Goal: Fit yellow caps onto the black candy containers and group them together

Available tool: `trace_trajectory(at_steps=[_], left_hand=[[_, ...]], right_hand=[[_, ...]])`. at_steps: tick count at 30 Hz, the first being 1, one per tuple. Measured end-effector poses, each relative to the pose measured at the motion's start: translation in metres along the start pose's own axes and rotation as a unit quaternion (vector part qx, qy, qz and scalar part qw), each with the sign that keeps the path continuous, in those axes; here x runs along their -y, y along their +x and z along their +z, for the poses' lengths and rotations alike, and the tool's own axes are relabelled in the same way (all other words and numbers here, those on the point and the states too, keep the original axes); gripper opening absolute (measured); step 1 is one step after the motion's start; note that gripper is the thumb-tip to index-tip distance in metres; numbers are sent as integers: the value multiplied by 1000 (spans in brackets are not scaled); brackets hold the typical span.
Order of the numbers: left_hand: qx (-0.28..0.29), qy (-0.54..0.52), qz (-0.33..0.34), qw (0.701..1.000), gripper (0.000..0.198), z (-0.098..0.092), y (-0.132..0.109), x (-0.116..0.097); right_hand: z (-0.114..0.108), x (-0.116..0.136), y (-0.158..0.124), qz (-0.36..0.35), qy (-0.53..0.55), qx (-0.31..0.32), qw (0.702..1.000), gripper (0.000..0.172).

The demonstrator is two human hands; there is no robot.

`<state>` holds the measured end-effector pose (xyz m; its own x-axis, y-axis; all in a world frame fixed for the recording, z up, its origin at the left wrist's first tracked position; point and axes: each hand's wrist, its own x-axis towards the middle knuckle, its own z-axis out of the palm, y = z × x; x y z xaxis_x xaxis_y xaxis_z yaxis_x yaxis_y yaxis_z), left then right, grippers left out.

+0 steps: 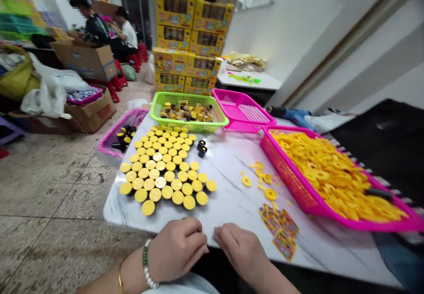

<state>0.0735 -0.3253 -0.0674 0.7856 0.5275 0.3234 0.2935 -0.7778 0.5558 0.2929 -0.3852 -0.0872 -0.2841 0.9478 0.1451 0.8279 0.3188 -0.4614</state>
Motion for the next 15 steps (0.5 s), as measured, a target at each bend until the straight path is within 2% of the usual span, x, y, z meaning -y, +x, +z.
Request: trace_trajectory(at_steps=[2, 3, 5, 6, 7, 8, 9, 11, 12, 14, 15], left_hand=[[5, 42, 13, 999, 17, 2, -2, 6], [7, 52, 26, 998, 19, 6, -2, 11], [10, 60, 54, 997, 20, 14, 0, 21], [11, 60, 64, 996, 19, 19, 1, 27], [14, 56, 69, 996, 18, 22, 2, 31], [17, 49, 72, 996, 17, 26, 2, 34], [19, 36, 72, 997, 18, 29, 2, 37], [24, -16, 63, 998, 24, 35, -2, 41], [25, -60, 46, 997, 27, 37, -5, 43], [29, -167, -6, 986, 30, 44, -10, 47], [32, -214, -35, 976, 28, 47, -13, 49]], right_hand=[[-13, -9, 9, 114, 142, 10, 983, 21], [-23, -15, 19, 184, 221, 5, 958, 24], [-47, -23, 50, 310, 374, -10, 874, 35], [-60, -23, 71, 347, 441, 2, 827, 40], [-71, -19, 95, 361, 491, 12, 793, 42], [-81, -11, 121, 356, 518, 33, 777, 39], [-88, 1, 148, 341, 523, 68, 778, 34], [-91, 32, 207, 292, 483, 152, 811, 26], [-87, 49, 237, 248, 447, 195, 837, 23], [-72, 83, 298, 117, 298, 254, 913, 25], [-62, 98, 328, 85, 270, 265, 922, 26]])
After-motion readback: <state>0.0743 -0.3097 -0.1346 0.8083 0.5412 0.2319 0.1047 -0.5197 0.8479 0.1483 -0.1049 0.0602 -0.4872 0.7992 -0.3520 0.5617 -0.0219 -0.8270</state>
